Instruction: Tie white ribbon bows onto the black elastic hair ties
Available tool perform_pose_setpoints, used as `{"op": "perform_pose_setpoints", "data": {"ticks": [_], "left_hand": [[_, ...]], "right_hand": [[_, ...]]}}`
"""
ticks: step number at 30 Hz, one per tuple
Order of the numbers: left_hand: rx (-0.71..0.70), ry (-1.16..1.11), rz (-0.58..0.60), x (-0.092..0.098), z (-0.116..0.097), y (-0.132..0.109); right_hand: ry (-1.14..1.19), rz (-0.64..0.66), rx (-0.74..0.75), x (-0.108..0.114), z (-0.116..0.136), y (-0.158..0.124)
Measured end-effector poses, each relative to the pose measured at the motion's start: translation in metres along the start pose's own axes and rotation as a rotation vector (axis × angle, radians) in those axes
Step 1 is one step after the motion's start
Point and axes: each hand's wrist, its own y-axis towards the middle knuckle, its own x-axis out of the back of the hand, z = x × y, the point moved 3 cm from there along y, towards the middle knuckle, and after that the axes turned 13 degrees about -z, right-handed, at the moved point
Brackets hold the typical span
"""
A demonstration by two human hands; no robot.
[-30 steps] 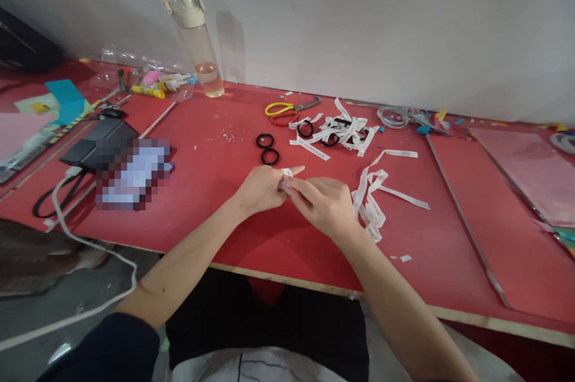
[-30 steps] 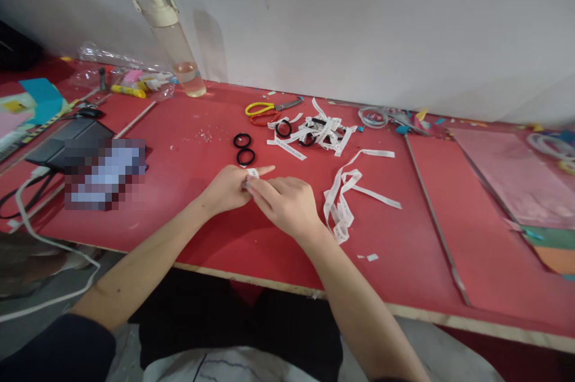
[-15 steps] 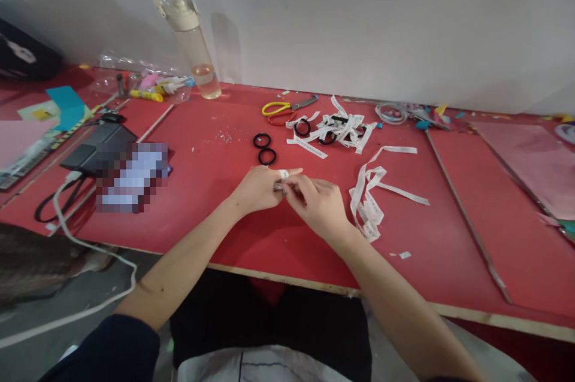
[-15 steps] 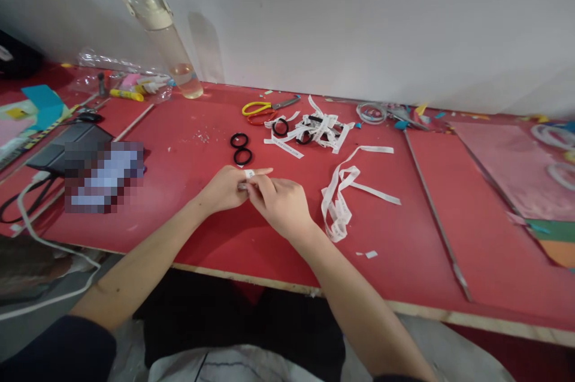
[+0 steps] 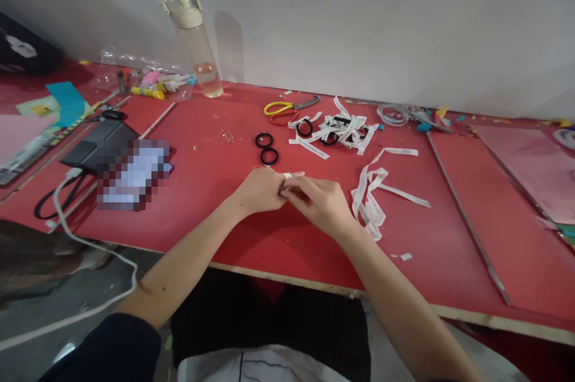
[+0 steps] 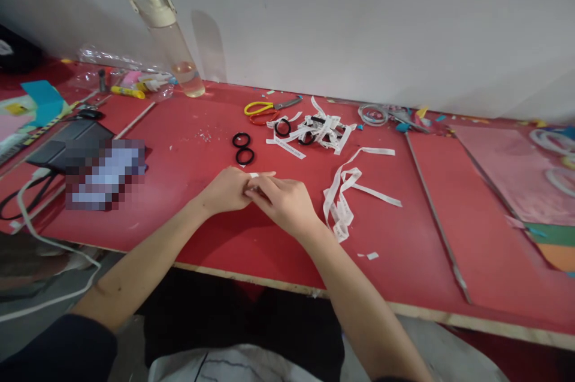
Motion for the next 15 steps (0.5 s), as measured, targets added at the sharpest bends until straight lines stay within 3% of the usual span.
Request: {"op": "perform_pose_setpoints", "data": {"ticks": [3,9,15], "left_hand": [[-0.022,-0.016,-0.007,-0.0004,-0.0014,0.0001],[-0.009,-0.035,-0.061,0.0026,-0.0026,0.0009],[0.025,-0.062,-0.037,0.0011,-0.0002,0.002]], "right_hand": [[-0.07,-0.043,0.115,0.0008,0.002,0.0003],[0.072,-0.134,-0.113,0.0,-0.0002,-0.0025],[0.198,-0.163,-0.101,0.0016,0.0021,-0.0003]]}}
